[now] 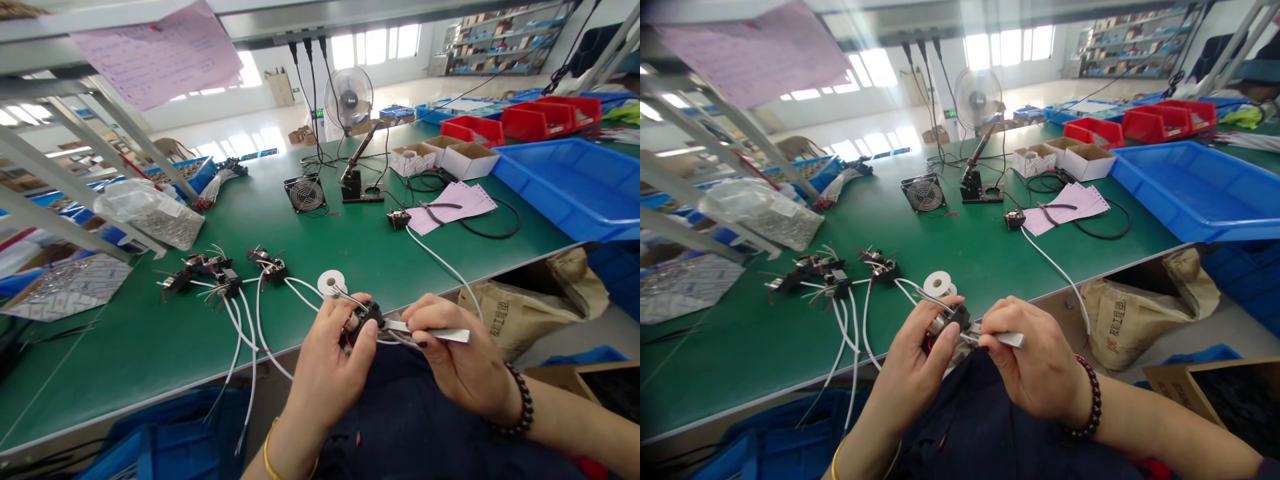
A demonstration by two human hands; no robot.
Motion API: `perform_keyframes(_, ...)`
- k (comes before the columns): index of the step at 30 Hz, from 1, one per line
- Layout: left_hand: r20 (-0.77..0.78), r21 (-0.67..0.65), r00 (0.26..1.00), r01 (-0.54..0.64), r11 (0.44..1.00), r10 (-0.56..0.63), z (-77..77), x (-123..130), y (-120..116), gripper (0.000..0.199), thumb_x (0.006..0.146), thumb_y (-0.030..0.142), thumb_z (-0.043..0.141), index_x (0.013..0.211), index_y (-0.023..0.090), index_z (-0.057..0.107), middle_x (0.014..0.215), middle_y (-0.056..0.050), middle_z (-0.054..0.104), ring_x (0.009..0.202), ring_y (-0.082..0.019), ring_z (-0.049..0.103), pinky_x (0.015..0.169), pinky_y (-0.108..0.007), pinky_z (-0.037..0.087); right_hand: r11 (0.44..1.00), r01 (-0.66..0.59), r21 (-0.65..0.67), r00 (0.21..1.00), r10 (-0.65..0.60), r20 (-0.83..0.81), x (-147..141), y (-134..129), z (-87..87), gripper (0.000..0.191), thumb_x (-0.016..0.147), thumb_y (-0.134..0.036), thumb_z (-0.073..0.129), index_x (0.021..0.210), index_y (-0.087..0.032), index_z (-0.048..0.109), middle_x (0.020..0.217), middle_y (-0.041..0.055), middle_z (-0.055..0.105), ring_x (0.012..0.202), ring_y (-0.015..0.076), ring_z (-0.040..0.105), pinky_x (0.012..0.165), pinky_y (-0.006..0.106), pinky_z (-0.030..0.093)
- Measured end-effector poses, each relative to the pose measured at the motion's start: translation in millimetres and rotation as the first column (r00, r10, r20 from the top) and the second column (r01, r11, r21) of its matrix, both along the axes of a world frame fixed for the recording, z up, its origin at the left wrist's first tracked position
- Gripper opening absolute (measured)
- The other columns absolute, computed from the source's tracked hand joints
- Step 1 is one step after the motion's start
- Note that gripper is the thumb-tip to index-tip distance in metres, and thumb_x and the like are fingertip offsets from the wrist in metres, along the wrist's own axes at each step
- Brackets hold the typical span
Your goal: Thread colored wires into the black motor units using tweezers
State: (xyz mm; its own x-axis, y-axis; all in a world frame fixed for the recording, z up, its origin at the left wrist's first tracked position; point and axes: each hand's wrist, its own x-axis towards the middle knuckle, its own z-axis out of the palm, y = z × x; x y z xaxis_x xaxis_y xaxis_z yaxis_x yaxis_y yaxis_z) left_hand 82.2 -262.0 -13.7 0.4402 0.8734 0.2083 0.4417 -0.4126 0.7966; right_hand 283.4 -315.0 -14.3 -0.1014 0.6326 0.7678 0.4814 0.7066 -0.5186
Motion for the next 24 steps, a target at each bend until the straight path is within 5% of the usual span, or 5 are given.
perform_keyframes(6,0.017,-0.002,1.0,-0.008,1.0,0.008,0.0,1.8,-2.4,0.031,0.106,0.043,0.055,0.126,0.024,0.07,0.125,-0.008,0.071,0.12,-0.025,0.069,0.103,-0.036,0.053,1.0,0.009,0.006,0.999,-0.009,0.052,1.4,0.5,-2.6,0.013,0.116,-0.025,0.047,0.11,-0.021,0.058,0.087,0.0042,0.069,0.077,0.0197,0.068,0.072,0.031,0.055)
perform_keyframes(13,0.033,-0.023,0.999,0.026,0.999,-0.025,-2.9,-0.7,-2.1,0.031,0.106,0.043,0.055,0.127,0.025,0.069,0.122,-0.007,0.069,0.117,-0.025,0.068,0.1,-0.036,0.052,0.982,-0.043,-0.185,0.99,0.017,-0.143,4.0,3.0,-8.8,0.024,0.118,-0.037,0.047,0.102,-0.024,0.059,0.083,0.0,0.064,0.074,0.0164,0.065,0.068,0.028,0.051)
perform_keyframes(24,0.039,-0.053,0.999,0.035,0.998,-0.033,-3.0,0.5,-3.0,0.031,0.106,0.043,0.055,0.126,0.026,0.07,0.119,-0.006,0.068,0.111,-0.024,0.067,0.096,-0.035,0.052,0.972,-0.111,-0.207,0.976,0.067,-0.209,4.5,3.1,-11.3,0.025,0.117,-0.04,0.049,0.102,-0.025,0.061,0.085,-0.0001,0.063,0.075,0.0166,0.063,0.07,0.029,0.048)
